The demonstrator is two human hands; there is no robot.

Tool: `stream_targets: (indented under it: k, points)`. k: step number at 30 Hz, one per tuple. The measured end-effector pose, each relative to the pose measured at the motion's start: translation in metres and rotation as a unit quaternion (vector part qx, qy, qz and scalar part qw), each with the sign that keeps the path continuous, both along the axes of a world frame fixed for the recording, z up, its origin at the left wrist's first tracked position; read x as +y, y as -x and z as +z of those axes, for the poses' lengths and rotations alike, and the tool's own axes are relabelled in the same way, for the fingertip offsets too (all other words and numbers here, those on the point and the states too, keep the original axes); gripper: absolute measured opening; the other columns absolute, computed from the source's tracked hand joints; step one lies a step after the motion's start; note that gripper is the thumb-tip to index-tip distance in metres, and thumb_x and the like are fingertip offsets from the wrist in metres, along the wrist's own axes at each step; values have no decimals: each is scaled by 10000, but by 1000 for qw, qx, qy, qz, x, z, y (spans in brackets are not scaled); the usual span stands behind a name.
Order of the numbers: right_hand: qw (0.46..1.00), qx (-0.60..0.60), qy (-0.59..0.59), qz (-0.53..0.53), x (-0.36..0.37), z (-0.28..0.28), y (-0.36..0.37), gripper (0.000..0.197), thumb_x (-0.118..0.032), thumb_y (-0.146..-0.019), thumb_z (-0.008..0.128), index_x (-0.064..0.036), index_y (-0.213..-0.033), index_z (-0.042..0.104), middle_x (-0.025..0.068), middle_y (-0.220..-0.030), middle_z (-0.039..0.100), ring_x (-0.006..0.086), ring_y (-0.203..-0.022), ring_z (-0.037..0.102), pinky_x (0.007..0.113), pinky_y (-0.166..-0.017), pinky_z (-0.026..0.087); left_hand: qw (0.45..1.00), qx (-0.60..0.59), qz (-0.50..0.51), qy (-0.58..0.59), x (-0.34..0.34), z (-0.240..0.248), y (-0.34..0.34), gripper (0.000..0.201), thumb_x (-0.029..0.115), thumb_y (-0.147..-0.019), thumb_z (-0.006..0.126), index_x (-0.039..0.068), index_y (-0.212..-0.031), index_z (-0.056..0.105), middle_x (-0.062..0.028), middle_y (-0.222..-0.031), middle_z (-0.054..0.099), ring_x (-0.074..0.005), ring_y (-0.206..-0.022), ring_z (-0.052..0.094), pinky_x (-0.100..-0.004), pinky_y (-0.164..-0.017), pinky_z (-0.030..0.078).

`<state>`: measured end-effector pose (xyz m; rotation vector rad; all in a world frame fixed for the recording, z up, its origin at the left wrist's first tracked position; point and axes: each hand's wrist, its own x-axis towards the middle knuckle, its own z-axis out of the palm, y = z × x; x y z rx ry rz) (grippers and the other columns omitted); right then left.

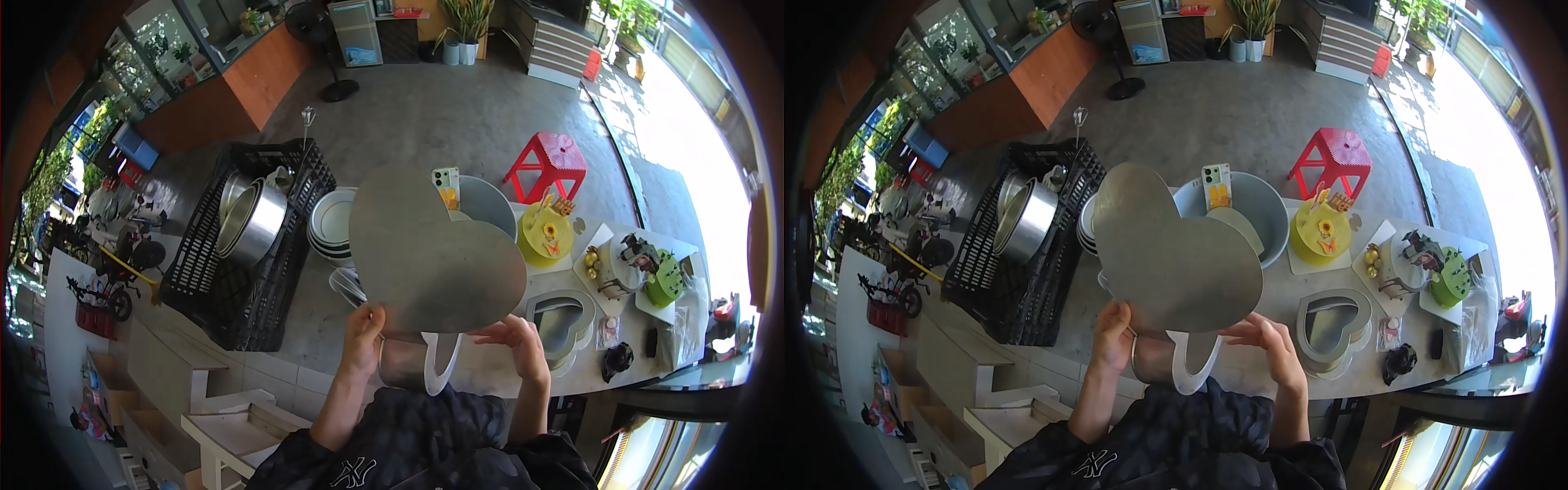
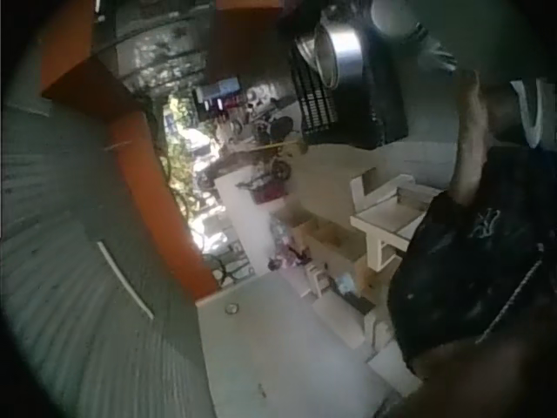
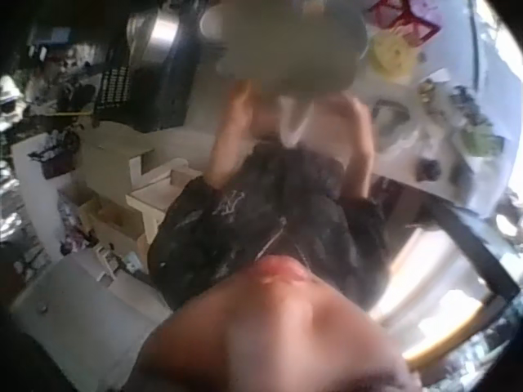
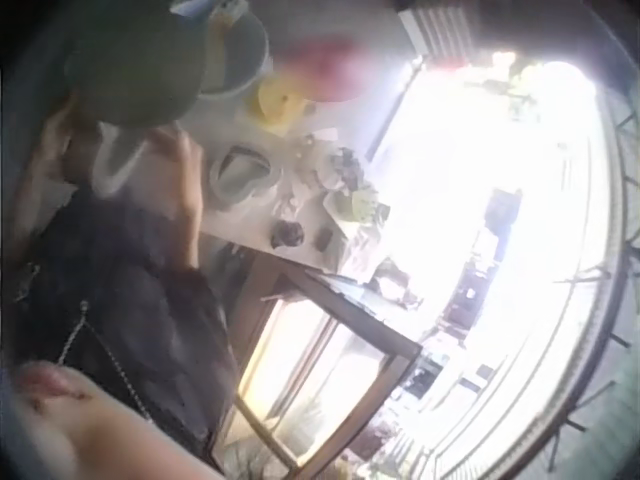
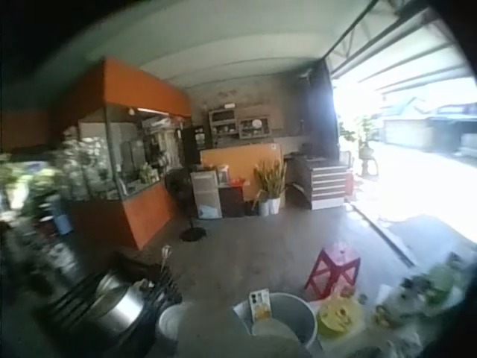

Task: The person prepares heart-shaped baking molds by lining them with parchment paper. They pick up a metal mold, place a pre-cut heart-shaped paper liner inside, and press it into the bottom. The person repeats this process for multiple molds, stacking the prepared ones on the table.

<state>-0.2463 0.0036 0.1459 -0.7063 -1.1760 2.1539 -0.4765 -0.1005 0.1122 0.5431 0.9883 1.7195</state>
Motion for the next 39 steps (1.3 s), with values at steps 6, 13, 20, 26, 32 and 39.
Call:
stream_targets:
  k: [6, 13, 20, 26, 32, 39]
  points:
    - [964, -30, -220, -149, -14, 9, 2, 247, -92, -829, 516, 70, -1016, 518, 91, -820, 592, 132, -755, 549, 247, -676, 444, 997, 73, 13, 23, 24, 10, -14, 132, 166, -830, 580, 48, -777, 555, 51, -680, 454, -26, -635, 370, -204, -580, 306]
    - [878, -142, -306, -340, -7, -2, -17, 311, -115, -850, 513, -9, -583, 392, -11, -490, 270, 69, -466, 218, 260, -425, 173, 996, 57, -8, 68, 39, 16, -20, 207, 207, -825, 584, 30, -718, 589, -23, -689, 587, -82, -623, 535, -223, -597, 426]
    - [848, -103, -247, -458, 3, -13, -84, 232, -121, -864, 504, -7, -662, 526, -61, -574, 371, 40, -527, 298, 216, -466, 229, 998, 35, 42, 27, 49, 8, 18, 223, 205, -829, 555, 32, -688, 562, -66, -766, 608, -127, -724, 571, -251, -675, 441]
    - [830, -240, -228, -450, -10, -34, -109, 225, -138, -857, 524, 37, -717, 543, -63, -592, 414, 20, -548, 320, 211, -461, 237, 996, 68, 58, 14, 53, 19, 30, 252, 218, -820, 554, 53, -638, 496, -31, -703, 550, -108, -676, 519, -233, -623, 390]
    - [879, -251, -60, -401, -20, -81, -124, 268, -220, -849, 543, 27, -755, 593, -31, -627, 536, 33, -581, 478, 200, -516, 373, 995, 35, 85, 30, 47, 16, 49, 264, 228, -834, 507, 91, -618, 443, -1, -703, 523, -99, -713, 499, -244, -669, 373]
    - [940, -187, 132, -253, -33, -156, -102, 351, -314, -847, 533, 27, -915, 583, 51, -821, 612, 127, -713, 596, 263, -674, 486, 994, -38, 100, 23, 43, 12, 70, 213, 226, -847, 472, 103, -678, 510, 9, -737, 554, -96, -777, 515, -253, -739, 381]
